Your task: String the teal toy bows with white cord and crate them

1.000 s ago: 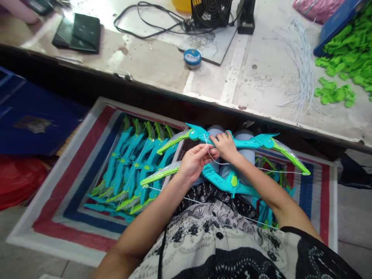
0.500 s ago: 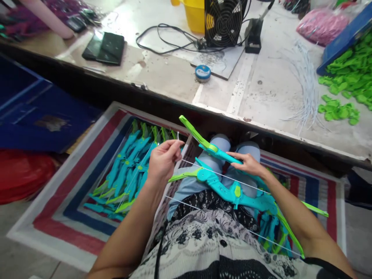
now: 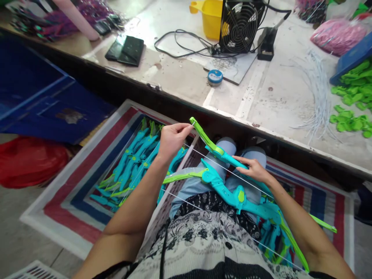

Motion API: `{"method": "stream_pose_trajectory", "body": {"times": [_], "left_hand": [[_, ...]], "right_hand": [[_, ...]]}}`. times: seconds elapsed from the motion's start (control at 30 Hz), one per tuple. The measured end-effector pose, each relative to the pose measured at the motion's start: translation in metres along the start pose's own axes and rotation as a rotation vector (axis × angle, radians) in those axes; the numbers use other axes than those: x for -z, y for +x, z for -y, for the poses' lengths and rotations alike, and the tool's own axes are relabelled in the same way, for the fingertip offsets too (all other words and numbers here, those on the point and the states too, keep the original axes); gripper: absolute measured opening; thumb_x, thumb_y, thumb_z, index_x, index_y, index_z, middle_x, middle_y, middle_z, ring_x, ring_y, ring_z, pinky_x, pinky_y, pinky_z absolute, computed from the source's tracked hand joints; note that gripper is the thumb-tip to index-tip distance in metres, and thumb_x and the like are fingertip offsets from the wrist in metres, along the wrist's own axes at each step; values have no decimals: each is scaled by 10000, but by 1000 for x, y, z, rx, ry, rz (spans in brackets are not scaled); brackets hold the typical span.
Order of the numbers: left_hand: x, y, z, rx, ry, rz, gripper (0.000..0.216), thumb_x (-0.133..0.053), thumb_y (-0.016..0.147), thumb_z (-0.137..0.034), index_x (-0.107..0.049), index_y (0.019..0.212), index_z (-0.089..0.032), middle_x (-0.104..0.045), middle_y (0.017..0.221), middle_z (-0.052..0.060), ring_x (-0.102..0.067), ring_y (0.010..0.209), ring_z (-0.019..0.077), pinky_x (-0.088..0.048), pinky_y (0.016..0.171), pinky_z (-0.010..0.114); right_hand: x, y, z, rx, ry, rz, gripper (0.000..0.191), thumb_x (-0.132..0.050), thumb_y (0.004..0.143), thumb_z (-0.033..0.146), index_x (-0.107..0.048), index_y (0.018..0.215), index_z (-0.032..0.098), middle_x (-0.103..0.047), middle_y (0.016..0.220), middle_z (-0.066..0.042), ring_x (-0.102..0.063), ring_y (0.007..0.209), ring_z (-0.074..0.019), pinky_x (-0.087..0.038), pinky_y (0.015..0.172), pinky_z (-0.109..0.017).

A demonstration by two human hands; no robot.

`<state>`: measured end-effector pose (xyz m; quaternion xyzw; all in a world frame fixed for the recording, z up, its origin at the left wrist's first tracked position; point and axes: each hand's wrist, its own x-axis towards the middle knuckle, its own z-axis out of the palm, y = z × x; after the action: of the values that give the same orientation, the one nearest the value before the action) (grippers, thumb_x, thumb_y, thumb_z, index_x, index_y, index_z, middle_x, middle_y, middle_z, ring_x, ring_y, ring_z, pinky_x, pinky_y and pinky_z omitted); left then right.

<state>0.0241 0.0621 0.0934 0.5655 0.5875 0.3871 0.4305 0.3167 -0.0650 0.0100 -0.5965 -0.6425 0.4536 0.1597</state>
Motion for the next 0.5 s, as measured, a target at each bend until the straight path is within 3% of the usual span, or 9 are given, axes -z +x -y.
{"method": "stream_pose_trajectory", "body": {"times": [0.23, 0.33, 0.4, 0.5], "left_hand": [[-1, 7, 1, -43, -18, 7, 138, -663, 725, -247, -751, 703, -143, -661, 608, 4, -484, 534, 98, -354, 508, 218], [-5, 9, 5, -69, -12, -21, 120, -664, 740, -240, -713, 681, -148, -582, 544, -21, -440, 508, 90, -321, 500, 219], [-8, 8, 7, -81, -15, -55, 89, -687, 736, -245, -679, 736, -156, -490, 504, -57, -389, 480, 82, -292, 490, 216], [-14, 7, 9, -102, -21, -88, 277, -763, 669, -228, -635, 909, -176, -428, 518, -94, -388, 491, 84, -304, 514, 207]], "right_hand": [[1, 0, 4, 16, 21, -6, 545, -577, 822, 342, -590, 1350, 207, -654, 1261, -31, -668, 998, -226, -537, 849, -291], [0, -1, 9, -3, 9, -8, 547, -573, 828, 342, -583, 1358, 208, -676, 1223, -29, -680, 907, -207, -544, 808, -288], [-3, -3, 11, -11, -9, -12, 545, -570, 832, 335, -576, 1365, 220, -690, 1196, -19, -682, 865, -196, -547, 787, -283], [-9, -10, 10, 14, -55, -27, 529, -563, 850, 324, -569, 1370, 229, -688, 1204, -20, -685, 939, -207, -546, 842, -294]]}}
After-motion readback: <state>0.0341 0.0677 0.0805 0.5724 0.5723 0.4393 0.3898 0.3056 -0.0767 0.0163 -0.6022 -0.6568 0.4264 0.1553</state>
